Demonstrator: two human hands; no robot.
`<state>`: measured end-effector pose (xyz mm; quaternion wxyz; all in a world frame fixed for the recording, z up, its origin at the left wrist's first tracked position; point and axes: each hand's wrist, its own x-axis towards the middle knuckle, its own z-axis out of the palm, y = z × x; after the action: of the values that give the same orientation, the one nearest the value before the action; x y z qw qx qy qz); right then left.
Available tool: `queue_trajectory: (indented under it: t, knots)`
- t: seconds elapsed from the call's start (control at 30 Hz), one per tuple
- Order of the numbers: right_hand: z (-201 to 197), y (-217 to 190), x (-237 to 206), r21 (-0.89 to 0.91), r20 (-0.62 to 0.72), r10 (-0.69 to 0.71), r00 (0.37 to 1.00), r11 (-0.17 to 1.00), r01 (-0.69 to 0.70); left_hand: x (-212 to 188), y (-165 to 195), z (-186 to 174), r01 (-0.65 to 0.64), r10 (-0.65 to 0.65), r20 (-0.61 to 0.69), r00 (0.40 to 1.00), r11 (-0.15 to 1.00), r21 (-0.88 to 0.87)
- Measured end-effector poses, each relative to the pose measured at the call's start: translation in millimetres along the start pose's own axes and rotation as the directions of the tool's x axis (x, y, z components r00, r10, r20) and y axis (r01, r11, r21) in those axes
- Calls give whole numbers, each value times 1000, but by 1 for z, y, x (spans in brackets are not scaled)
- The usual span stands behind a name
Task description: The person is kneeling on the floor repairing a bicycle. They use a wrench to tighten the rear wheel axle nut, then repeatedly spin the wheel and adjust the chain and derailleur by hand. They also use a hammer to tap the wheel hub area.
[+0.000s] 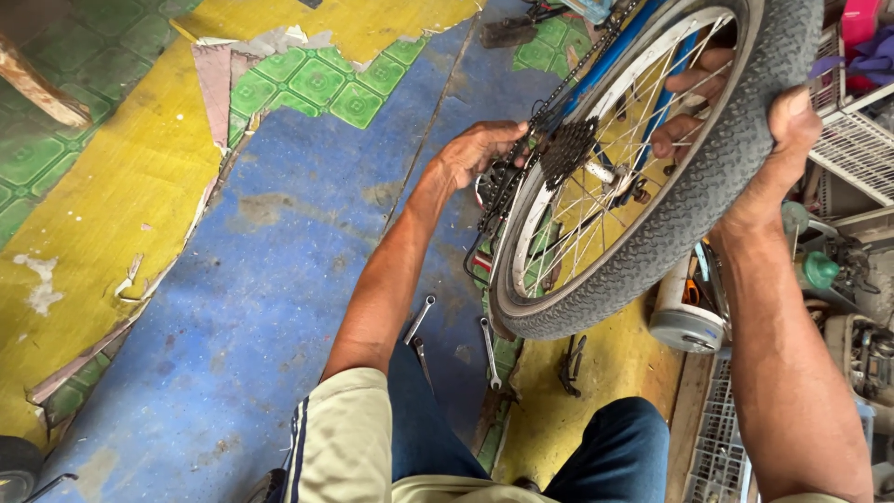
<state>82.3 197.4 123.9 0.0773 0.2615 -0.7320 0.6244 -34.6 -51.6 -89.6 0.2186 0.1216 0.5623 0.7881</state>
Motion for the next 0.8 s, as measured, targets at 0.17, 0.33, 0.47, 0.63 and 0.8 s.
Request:
queue_trajectory:
  t: [0.17, 0.33, 0.47, 0.63, 0.8]
  knots:
    - [3, -2, 0, 3, -19, 10, 1000, 1000, -10, 2, -5, 1, 17, -14, 23, 1000, 990, -140]
    - [1, 0, -2, 27, -53, 18, 998, 1000, -16, 6, -10, 3, 13, -14, -1, 1000, 982, -190]
    - [-1, 7, 3, 95, -85, 17, 996, 995, -9, 6, -10, 5, 24, -24, 3, 1000, 964, -265]
    - [-5, 11, 9, 178, -72, 29, 997, 984, -16, 4, -4, 4, 41, -39, 15, 999, 957, -286]
    - [-4, 9, 6, 180, -78, 37, 996, 983, -22, 3, -5, 4, 43, -32, 42, 999, 952, -302]
